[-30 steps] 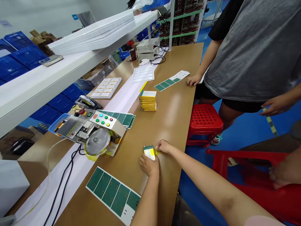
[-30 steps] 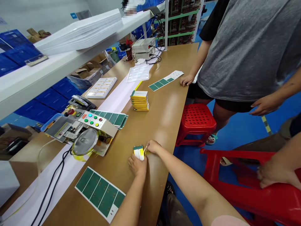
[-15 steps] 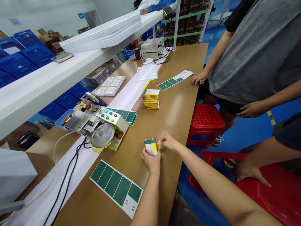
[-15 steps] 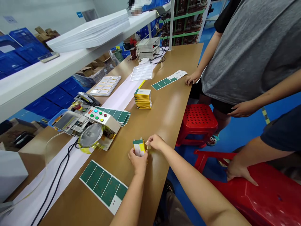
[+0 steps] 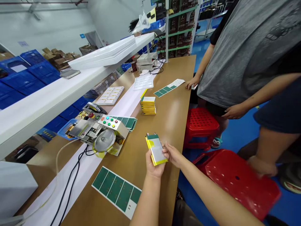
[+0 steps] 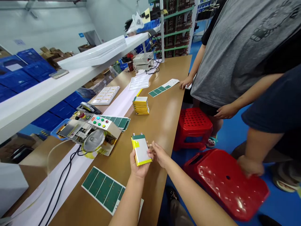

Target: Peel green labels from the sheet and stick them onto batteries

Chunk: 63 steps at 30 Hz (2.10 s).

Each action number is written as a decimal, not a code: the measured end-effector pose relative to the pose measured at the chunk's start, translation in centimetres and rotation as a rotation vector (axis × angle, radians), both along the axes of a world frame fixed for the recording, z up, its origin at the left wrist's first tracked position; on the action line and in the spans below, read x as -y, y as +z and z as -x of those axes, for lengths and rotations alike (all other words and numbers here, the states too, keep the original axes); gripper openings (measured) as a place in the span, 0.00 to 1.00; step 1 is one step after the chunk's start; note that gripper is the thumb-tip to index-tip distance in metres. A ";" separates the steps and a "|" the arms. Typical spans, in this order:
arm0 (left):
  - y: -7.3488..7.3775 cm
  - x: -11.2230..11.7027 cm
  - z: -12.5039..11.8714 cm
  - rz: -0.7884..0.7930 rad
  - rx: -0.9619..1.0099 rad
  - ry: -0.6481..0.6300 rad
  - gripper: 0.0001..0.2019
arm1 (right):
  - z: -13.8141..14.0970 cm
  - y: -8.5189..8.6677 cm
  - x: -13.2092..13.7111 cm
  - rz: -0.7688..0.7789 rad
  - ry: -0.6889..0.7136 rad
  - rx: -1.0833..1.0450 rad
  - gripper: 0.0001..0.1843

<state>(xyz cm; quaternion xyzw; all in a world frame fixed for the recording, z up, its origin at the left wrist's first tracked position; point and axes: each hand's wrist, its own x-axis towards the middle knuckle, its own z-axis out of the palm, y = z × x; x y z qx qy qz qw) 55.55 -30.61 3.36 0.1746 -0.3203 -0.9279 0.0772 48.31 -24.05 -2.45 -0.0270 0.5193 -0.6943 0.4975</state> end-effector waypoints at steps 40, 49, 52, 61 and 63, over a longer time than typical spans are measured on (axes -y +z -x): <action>2.0 -3.4 -9.3 0.252 0.209 0.093 0.21 | -9.5 7.1 -4.0 -0.117 -0.573 -1.099 0.19; 1.8 -3.6 -9.7 0.128 0.300 0.122 0.21 | -8.1 6.0 -2.8 -0.183 -0.492 -0.611 0.31; 2.0 -3.9 -10.0 0.102 0.293 0.120 0.19 | -8.9 5.3 -2.4 -0.210 -0.555 -0.753 0.36; 1.1 -3.9 -11.4 -0.064 0.379 0.149 0.18 | -10.6 3.4 0.2 -0.257 -0.162 -0.594 0.38; -0.1 -3.5 -11.4 0.016 0.376 0.131 0.19 | -10.4 2.2 0.6 -0.298 -0.192 -0.570 0.38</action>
